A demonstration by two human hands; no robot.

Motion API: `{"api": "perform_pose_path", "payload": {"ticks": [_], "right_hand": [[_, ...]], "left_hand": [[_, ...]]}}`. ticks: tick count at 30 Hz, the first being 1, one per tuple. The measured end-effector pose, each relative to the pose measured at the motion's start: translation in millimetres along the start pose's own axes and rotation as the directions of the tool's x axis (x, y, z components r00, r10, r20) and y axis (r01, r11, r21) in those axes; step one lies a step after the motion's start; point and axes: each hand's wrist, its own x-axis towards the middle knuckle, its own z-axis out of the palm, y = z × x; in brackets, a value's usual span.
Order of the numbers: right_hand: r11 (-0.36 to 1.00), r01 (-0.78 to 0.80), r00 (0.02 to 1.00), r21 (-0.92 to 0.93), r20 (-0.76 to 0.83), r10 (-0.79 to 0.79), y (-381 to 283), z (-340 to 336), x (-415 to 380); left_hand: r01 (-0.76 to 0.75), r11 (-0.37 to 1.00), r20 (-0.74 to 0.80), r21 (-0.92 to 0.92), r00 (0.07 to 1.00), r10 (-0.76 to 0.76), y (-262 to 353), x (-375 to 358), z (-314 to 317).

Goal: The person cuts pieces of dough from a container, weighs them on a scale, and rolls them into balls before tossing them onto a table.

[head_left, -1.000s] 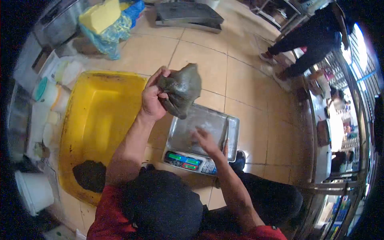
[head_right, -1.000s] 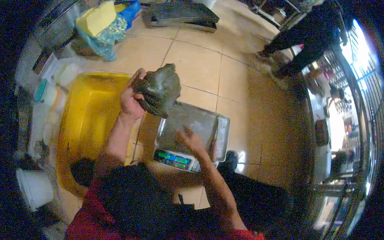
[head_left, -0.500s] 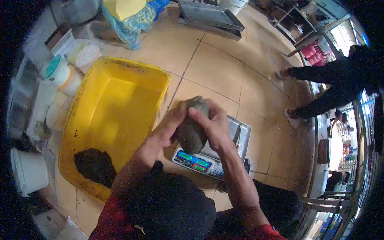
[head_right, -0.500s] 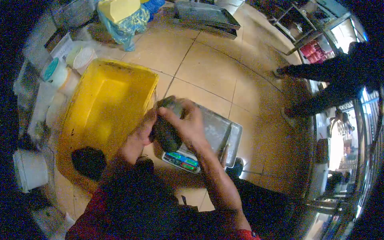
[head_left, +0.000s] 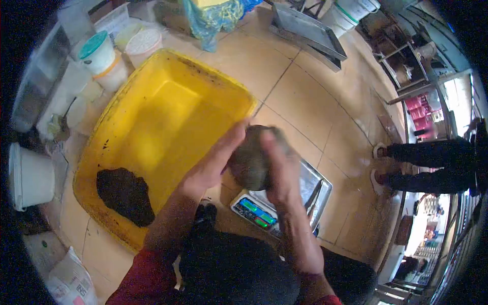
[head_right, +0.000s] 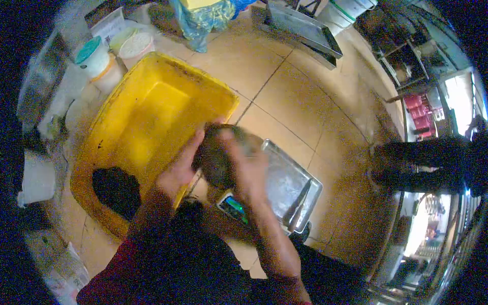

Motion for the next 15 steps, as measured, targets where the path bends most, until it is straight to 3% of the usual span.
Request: {"api": "perform_pose_path", "payload": {"ticks": [1,3,4,6,8,10,12,13,15], "right_hand": [[0.992,0.010,0.986,-0.127,0.168,0.011,1,13,2],[0.999,0.043,0.919,0.011,0.391,-0.044,14,21,31],[0.966,0.245,0.935,-0.086,0.286,-0.211,18,28,47],[0.759,0.563,0.823,-0.327,0.138,-0.552,29,46,73],[0.478,0.681,0.726,-0.555,0.598,-0.340,66,54,73],[0.119,0.819,0.557,-0.561,0.828,0.071,117,54,59],[-0.181,0.924,0.379,-0.336,0.752,0.539,145,54,50],[-0.235,0.897,0.440,-0.375,0.704,0.558,139,58,58],[-0.353,0.823,0.567,-0.445,0.598,0.567,104,69,100]], "left_hand": [[-0.036,0.997,-0.044,-0.065,0.999,0.033,-2,-9,-18],[-0.116,0.959,-0.141,-0.260,0.987,0.081,8,-28,-41],[-0.168,0.907,-0.194,-0.385,0.976,0.098,23,-35,-40],[-0.348,0.836,-0.384,-0.425,0.905,0.181,27,-40,-60],[-0.493,0.792,-0.587,-0.359,0.780,0.219,30,-53,-89],[-0.558,0.800,-0.768,-0.220,0.605,0.210,23,-73,-119],[-0.562,0.812,-0.826,-0.157,0.525,0.204,27,-90,-126],[-0.557,0.822,-0.853,-0.123,0.482,0.199,27,-100,-127],[-0.562,0.815,-0.853,-0.139,0.486,0.190,24,-111,-129]]}}
